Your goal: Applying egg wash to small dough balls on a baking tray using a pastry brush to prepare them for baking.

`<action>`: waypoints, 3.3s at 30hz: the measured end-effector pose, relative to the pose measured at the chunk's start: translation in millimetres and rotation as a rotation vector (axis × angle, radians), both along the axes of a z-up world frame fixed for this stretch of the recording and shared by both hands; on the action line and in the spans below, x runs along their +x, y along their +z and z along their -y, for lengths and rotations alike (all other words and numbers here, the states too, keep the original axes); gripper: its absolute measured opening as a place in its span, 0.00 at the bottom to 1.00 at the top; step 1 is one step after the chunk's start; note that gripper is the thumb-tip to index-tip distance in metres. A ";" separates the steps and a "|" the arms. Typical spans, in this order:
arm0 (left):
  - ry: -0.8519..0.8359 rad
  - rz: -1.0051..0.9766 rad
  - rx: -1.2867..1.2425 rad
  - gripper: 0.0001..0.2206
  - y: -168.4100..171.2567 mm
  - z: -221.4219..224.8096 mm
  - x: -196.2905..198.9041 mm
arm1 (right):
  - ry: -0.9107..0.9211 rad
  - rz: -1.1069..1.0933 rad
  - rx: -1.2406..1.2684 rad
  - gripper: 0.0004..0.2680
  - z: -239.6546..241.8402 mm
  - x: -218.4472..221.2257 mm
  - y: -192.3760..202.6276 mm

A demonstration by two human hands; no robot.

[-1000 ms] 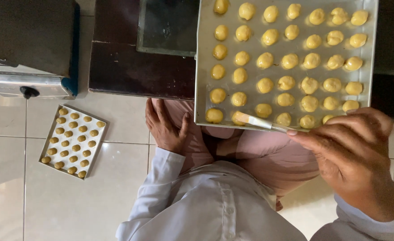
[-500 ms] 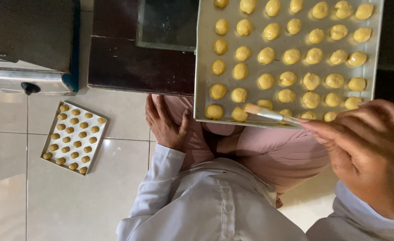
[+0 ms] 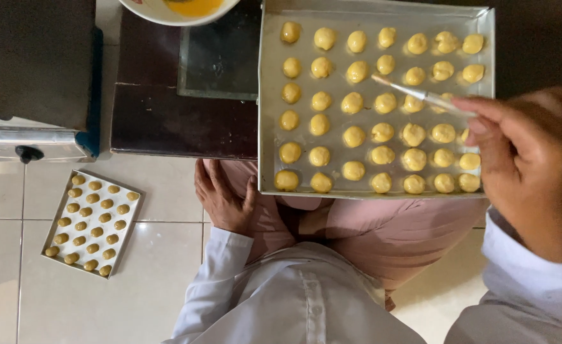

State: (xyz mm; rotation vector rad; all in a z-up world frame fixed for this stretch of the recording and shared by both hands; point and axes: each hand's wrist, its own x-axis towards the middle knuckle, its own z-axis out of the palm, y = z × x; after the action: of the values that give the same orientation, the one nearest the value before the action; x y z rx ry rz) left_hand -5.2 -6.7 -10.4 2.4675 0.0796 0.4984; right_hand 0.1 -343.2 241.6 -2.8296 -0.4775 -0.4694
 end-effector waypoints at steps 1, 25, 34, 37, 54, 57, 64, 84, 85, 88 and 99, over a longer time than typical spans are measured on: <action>-0.001 0.003 -0.002 0.38 -2.9 0.1 -0.3 | -0.001 0.003 -0.002 0.07 1.8 11.1 2.9; 0.029 0.040 0.026 0.39 4.3 6.0 10.6 | 0.090 0.021 -0.150 0.08 26.9 109.2 -10.1; 0.021 0.036 0.045 0.40 -6.8 3.6 11.7 | 0.102 0.026 -0.028 0.05 24.7 109.6 -16.7; 0.019 0.042 0.047 0.39 -13.6 2.0 10.9 | 0.150 -0.013 -0.051 0.08 29.2 107.7 -14.5; 0.015 -0.025 0.019 0.42 -23.0 -0.9 9.6 | 0.077 0.077 -0.114 0.09 34.0 104.3 -16.4; 0.009 -0.020 -0.010 0.48 -30.5 -2.9 9.5 | 0.098 0.038 -0.091 0.07 33.4 108.8 -24.3; 0.004 -0.009 0.015 0.49 -13.0 3.4 13.0 | 0.079 -0.188 0.094 0.09 36.3 96.1 -7.7; 0.022 0.015 0.103 0.44 -27.4 2.8 9.2 | 0.081 -0.036 0.011 0.03 57.0 92.6 -20.6; 0.022 0.014 0.104 0.44 -27.9 2.0 9.5 | 0.081 -0.037 0.012 0.03 51.3 94.0 -18.6; 0.034 0.021 0.091 0.45 -29.1 2.7 10.8 | 0.110 -0.082 0.020 0.04 43.2 97.0 -17.3; 0.044 0.033 0.115 0.42 -21.1 5.8 11.0 | 0.183 0.029 -0.008 0.08 37.6 103.4 -23.9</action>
State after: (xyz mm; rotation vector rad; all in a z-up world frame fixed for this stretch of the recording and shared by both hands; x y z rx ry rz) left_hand 5.8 -12.5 -31.5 2.5738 0.0947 0.5780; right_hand 103.5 -380.9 217.6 -2.7558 -0.7370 -0.4731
